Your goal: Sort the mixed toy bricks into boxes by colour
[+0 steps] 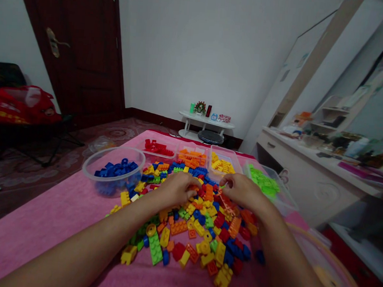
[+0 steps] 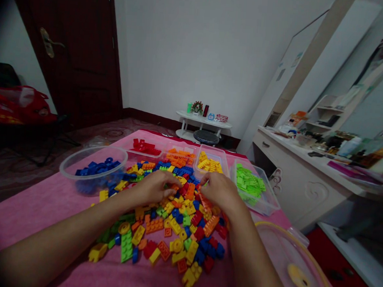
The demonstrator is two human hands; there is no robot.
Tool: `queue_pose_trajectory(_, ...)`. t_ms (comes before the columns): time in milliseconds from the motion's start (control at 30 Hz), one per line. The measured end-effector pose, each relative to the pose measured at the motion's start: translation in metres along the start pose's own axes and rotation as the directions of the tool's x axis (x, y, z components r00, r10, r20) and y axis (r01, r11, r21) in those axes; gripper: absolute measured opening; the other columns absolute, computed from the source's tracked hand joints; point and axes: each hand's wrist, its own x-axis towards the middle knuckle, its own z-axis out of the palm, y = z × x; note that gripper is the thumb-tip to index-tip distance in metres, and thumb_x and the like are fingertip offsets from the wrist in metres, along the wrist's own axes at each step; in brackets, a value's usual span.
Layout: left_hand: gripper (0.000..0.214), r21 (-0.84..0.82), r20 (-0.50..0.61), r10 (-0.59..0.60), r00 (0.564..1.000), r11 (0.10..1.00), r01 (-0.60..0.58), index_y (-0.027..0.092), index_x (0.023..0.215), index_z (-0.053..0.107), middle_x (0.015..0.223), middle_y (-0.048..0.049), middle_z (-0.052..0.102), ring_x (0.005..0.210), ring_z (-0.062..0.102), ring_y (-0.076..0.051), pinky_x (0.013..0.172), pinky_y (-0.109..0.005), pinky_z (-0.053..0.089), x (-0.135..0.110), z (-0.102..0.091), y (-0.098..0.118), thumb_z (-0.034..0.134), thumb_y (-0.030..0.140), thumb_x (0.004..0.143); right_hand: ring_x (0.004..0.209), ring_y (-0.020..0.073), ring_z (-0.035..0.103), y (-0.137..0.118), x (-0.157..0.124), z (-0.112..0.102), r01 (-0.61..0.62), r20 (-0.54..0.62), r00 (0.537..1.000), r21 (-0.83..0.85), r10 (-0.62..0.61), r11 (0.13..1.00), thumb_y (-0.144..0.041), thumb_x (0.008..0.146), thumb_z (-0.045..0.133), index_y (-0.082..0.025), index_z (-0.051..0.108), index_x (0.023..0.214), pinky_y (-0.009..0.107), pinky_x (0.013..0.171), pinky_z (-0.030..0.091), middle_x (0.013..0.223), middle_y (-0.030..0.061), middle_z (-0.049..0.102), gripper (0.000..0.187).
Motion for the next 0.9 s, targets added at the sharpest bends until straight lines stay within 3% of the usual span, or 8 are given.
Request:
queue_pose_trajectory(133, 0.029, -0.233, -0.065, -0.118, 0.991, 0.967, 0.1, 0.018, 0.095, 0.068, 0.081, -0.0035, 0.066, 0.072, 0.058, -0.016, 0.064, -0.024, 0.042, 0.004, -0.01, 0.001, 0.051, 0.03, 0.075, 0.061, 0.0127, 0.055, -0.011, 0.003, 0.01, 0.044, -0.108, 0.994, 0.172, -0.026, 0.984, -0.021, 0.071, 0.047, -0.02, 0.067, 0.082, 0.022, 0.054, 0.034, 0.068, 0.0011, 0.064, 0.023)
queue_pose_trajectory(200, 0.029, -0.44, -0.044, -0.225, 0.973, 0.879, 0.183, 0.016, 0.094, 0.066, 0.075, -0.0027, 0.063, 0.068, 0.057, -0.014, 0.059, -0.023, 0.042, 0.006, -0.013, 0.002, 0.051, 0.032, 0.075, 0.068, 0.0146, 0.057, -0.016, 0.004, 0.022, 0.06, -0.136, 0.99, 0.195, -0.034, 0.979, -0.029, 0.073, 0.05, -0.019, 0.066, 0.09, 0.023, 0.06, 0.037, 0.076, 0.0026, 0.065, 0.025)
queue_pose_trajectory(367, 0.029, -0.863, 0.21, -0.437, 0.875, 0.338, 0.376, 0.013, 0.09, 0.06, 0.058, 0.0012, 0.052, 0.051, 0.051, -0.009, 0.046, -0.017, 0.039, 0.01, -0.015, 0.002, 0.048, 0.034, 0.074, 0.092, 0.0214, 0.057, -0.027, 0.004, 0.045, 0.104, -0.059, 0.994, 0.178, -0.095, 0.978, -0.048, 0.067, 0.06, -0.016, 0.061, 0.101, 0.029, 0.077, 0.04, 0.101, 0.0088, 0.064, 0.047)
queue_pose_trajectory(467, 0.025, -0.889, 0.386, -0.44, 0.811, 0.058, 0.455, 0.012, 0.083, 0.058, 0.053, 0.0011, 0.049, 0.044, 0.046, -0.007, 0.04, -0.015, 0.035, 0.011, -0.018, 0.001, 0.042, 0.029, 0.075, 0.087, 0.0202, 0.058, -0.031, 0.004, 0.043, 0.091, -0.072, 0.994, 0.18, -0.079, 0.98, -0.034, 0.064, 0.063, -0.018, 0.061, 0.094, 0.028, 0.076, 0.041, 0.094, 0.0058, 0.065, 0.034)
queue_pose_trajectory(567, 0.022, -0.862, 0.498, -0.378, 0.78, -0.12, 0.493, 0.012, 0.079, 0.056, 0.053, -0.0006, 0.049, 0.043, 0.048, -0.008, 0.034, -0.013, 0.03, 0.011, -0.021, -0.001, 0.041, 0.026, 0.073, 0.083, 0.0194, 0.058, -0.037, 0.002, 0.03, 0.087, -0.174, 0.983, 0.227, -0.048, 0.97, -0.027, 0.063, 0.062, -0.018, 0.062, 0.09, 0.028, 0.074, 0.042, 0.089, 0.0052, 0.065, 0.028)
queue_pose_trajectory(700, 0.023, -0.825, 0.557, -0.198, 0.807, -0.241, 0.511, 0.01, 0.082, 0.055, 0.059, -0.0058, 0.056, 0.05, 0.057, -0.012, 0.034, -0.012, 0.035, 0.008, -0.021, 0.001, 0.042, 0.028, 0.076, 0.081, 0.0186, 0.059, -0.052, -0.005, 0.013, 0.142, -0.324, 0.946, 0.453, 0.014, 0.88, -0.035, 0.068, 0.061, -0.017, 0.061, 0.102, 0.029, 0.072, 0.045, 0.098, 0.0073, 0.065, 0.038)
queue_pose_trajectory(833, 0.039, -0.813, 0.56, -0.079, 0.824, -0.243, 0.529, 0.012, 0.089, 0.055, 0.063, -0.006, 0.06, 0.051, 0.062, -0.015, 0.037, -0.018, 0.044, 0.006, -0.017, 0.007, 0.043, 0.049, 0.082, 0.095, 0.0192, 0.06, -0.067, -0.01, 0.014, 0.295, -0.343, 0.936, 0.658, -0.073, 0.693, -0.04, 0.073, 0.059, -0.02, 0.06, 0.112, 0.031, 0.077, 0.049, 0.116, 0.0076, 0.061, 0.043)
queue_pose_trajectory(900, 0.047, -0.812, 0.558, -0.062, 0.828, -0.244, 0.529, 0.012, 0.092, 0.055, 0.065, -0.0061, 0.061, 0.047, 0.061, -0.014, 0.037, -0.019, 0.046, 0.005, -0.016, 0.01, 0.04, 0.056, 0.082, 0.104, 0.02, 0.057, -0.07, -0.01, 0.019, 0.35, -0.372, 0.921, 0.649, -0.12, 0.675, -0.039, 0.077, 0.057, -0.022, 0.06, 0.114, 0.034, 0.086, 0.046, 0.119, 0.0065, 0.06, 0.041)
